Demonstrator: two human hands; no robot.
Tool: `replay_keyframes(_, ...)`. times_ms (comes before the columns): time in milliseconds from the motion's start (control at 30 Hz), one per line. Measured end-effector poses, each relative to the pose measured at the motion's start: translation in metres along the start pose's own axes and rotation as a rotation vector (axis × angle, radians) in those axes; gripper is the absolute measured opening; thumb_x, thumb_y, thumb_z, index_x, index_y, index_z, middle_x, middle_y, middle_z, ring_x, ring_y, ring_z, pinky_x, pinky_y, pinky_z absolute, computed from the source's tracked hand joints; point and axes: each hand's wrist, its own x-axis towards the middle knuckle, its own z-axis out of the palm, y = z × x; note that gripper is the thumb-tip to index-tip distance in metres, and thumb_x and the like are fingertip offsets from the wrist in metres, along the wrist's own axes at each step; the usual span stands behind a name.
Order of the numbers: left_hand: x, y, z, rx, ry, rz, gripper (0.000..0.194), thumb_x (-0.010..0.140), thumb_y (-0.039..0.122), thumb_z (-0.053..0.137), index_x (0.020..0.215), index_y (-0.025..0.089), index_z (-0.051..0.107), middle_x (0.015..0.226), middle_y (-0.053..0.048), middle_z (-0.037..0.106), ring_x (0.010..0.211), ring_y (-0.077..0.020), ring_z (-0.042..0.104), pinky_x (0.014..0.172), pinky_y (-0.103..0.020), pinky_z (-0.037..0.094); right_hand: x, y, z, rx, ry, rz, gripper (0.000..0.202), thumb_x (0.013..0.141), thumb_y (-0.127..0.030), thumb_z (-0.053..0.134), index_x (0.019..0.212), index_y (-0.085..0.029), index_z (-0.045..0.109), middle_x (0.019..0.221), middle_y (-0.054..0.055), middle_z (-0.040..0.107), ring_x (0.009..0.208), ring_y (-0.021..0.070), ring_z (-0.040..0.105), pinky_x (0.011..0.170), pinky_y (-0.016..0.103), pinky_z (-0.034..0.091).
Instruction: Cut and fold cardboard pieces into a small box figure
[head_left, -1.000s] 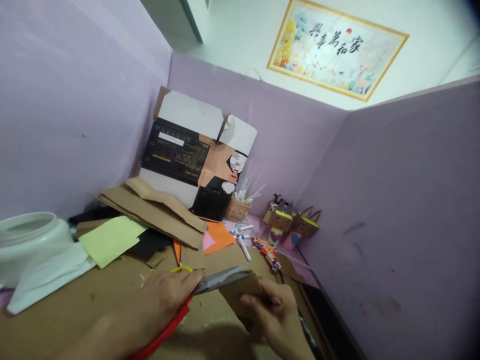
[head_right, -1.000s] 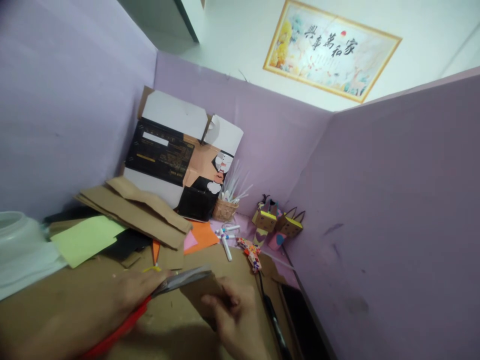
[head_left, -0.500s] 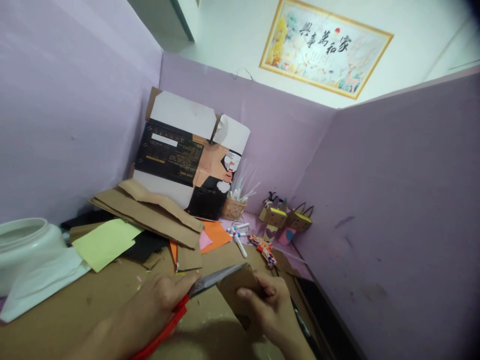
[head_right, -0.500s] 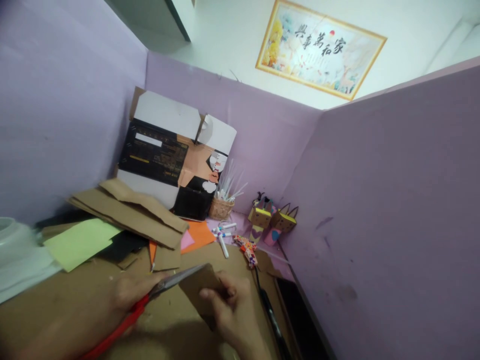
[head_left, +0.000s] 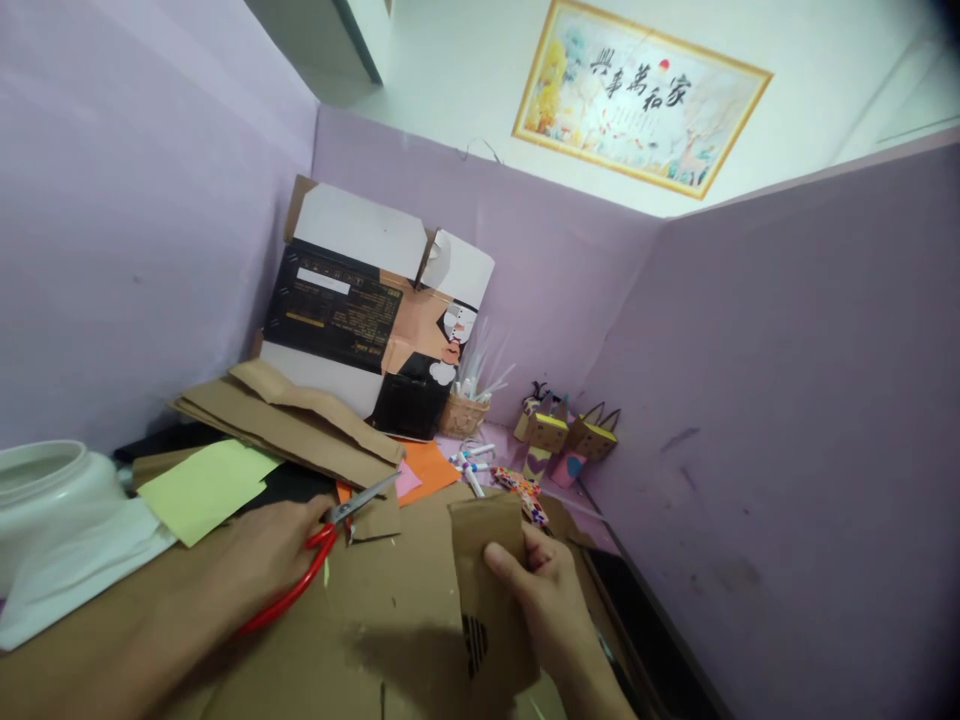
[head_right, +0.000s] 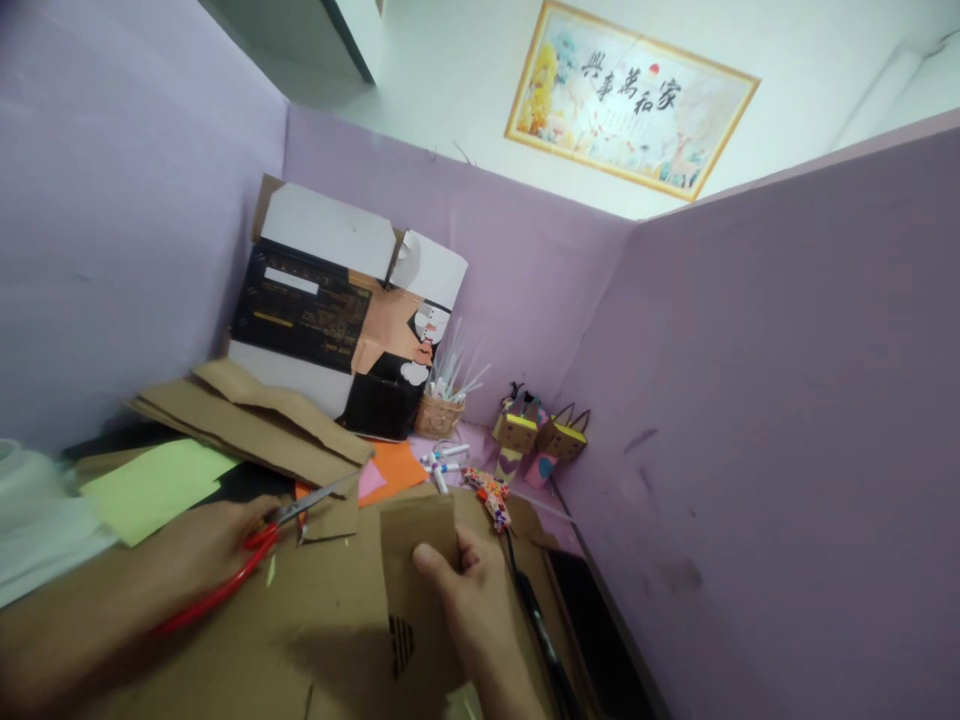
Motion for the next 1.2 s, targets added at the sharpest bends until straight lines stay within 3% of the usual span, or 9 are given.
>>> replay_keyframes(233, 0.010, -0.030, -0.002, 0.233, -0.014, -0.129, 0.044, 0.073, 0.024, 0.040, 0.114, 0.016, 0.052, 0.100, -0.017, 0.064, 0.088, -0.0331, 0.060, 0.064, -0.036, 0.042, 0.007, 0.015, 0.007, 0.335, 0.021, 0.193, 0.033, 0.060, -0.035, 0.074, 0.084, -0.015, 0.064, 0.074, 0.006, 0.071, 0.066, 0.0204, 0.066, 0.063, 0.030, 0.050)
replay_keyframes(333, 0.011, -0.024, -0.003, 0.246, 0.092, -0.221, 0.045, 0.078, 0.031, 0.036, 0.117, 0.015, 0.051, 0.109, -0.019, 0.058, 0.094, -0.0377, 0.055, 0.063, -0.040, 0.042, 0.009, 0.021, 0.011, 0.395, 0.056, 0.235, 0.036, 0.057, -0.035, 0.076, 0.083, -0.014, 0.064, 0.071, 0.006, 0.072, 0.064, 0.0206, 0.066, 0.063, 0.031, 0.051)
replay_keyframes(400, 0.010, -0.009, 0.002, 0.092, 0.208, -0.257, 0.044, 0.078, 0.040, 0.038, 0.112, 0.016, 0.053, 0.111, -0.018, 0.056, 0.097, -0.0371, 0.053, 0.065, -0.042, 0.043, 0.009, 0.027, 0.016, 0.438, 0.082, 0.274, 0.037, 0.055, -0.035, 0.077, 0.083, -0.013, 0.064, 0.068, 0.005, 0.071, 0.061, 0.0205, 0.066, 0.062, 0.031, 0.051)
replay_keyframes(467, 0.005, 0.012, 0.012, -0.274, 0.225, -0.203, 0.039, 0.077, 0.046, 0.043, 0.101, 0.019, 0.058, 0.099, -0.010, 0.061, 0.087, -0.0278, 0.057, 0.067, -0.036, 0.044, 0.007, 0.032, 0.023, 0.473, 0.068, 0.312, 0.039, 0.054, -0.034, 0.077, 0.083, -0.013, 0.063, 0.066, 0.005, 0.071, 0.058, 0.0201, 0.066, 0.060, 0.031, 0.051)
replay_keyframes(600, -0.010, 0.054, 0.035, -0.931, -0.135, -0.129, 0.043, 0.073, 0.056, 0.045, 0.075, 0.015, 0.059, 0.060, -0.001, 0.057, 0.049, -0.0140, 0.051, 0.049, -0.026, 0.042, -0.005, 0.039, 0.040, 0.478, -0.051, 0.367, 0.040, 0.054, -0.035, 0.077, 0.084, -0.012, 0.063, 0.068, 0.006, 0.071, 0.057, 0.0201, 0.065, 0.060, 0.032, 0.051)
replay_keyframes(700, -0.016, 0.069, 0.044, -1.141, -0.104, -0.134, 0.034, 0.069, 0.050, 0.055, 0.066, 0.016, 0.056, 0.057, 0.001, 0.057, 0.054, -0.0143, 0.053, 0.052, -0.025, 0.042, -0.013, 0.041, 0.049, 0.469, -0.104, 0.389, 0.040, 0.055, -0.035, 0.077, 0.085, -0.012, 0.064, 0.068, 0.006, 0.071, 0.056, 0.0193, 0.065, 0.059, 0.032, 0.050)
replay_keyframes(833, -0.015, 0.063, 0.045, -1.160, 0.050, -0.205, 0.034, 0.070, 0.046, 0.053, 0.053, 0.016, 0.053, 0.046, 0.002, 0.050, 0.043, -0.0112, 0.046, 0.043, -0.022, 0.037, -0.016, 0.042, 0.051, 0.431, -0.167, 0.377, 0.037, 0.058, -0.034, 0.075, 0.086, -0.012, 0.065, 0.070, 0.006, 0.071, 0.056, 0.0175, 0.064, 0.057, 0.029, 0.049)
replay_keyframes(1000, -0.013, 0.055, 0.041, -0.869, 0.211, -0.127, 0.029, 0.068, 0.036, 0.054, 0.046, 0.016, 0.053, 0.039, 0.004, 0.044, 0.038, -0.0085, 0.039, 0.040, -0.020, 0.031, -0.016, 0.045, 0.050, 0.360, -0.181, 0.341, 0.032, 0.063, -0.031, 0.073, 0.088, -0.013, 0.065, 0.071, 0.006, 0.070, 0.056, 0.0167, 0.063, 0.057, 0.028, 0.049)
replay_keyframes(1200, -0.004, 0.048, 0.048, -1.109, 0.233, -0.280, 0.024, 0.065, 0.035, 0.059, 0.052, 0.016, 0.054, 0.034, 0.007, 0.041, 0.032, -0.0064, 0.034, 0.034, -0.018, 0.026, -0.016, 0.043, 0.045, 0.293, -0.239, 0.410, 0.034, 0.063, -0.033, 0.073, 0.088, -0.013, 0.065, 0.073, 0.006, 0.070, 0.058, 0.0159, 0.063, 0.059, 0.028, 0.048)
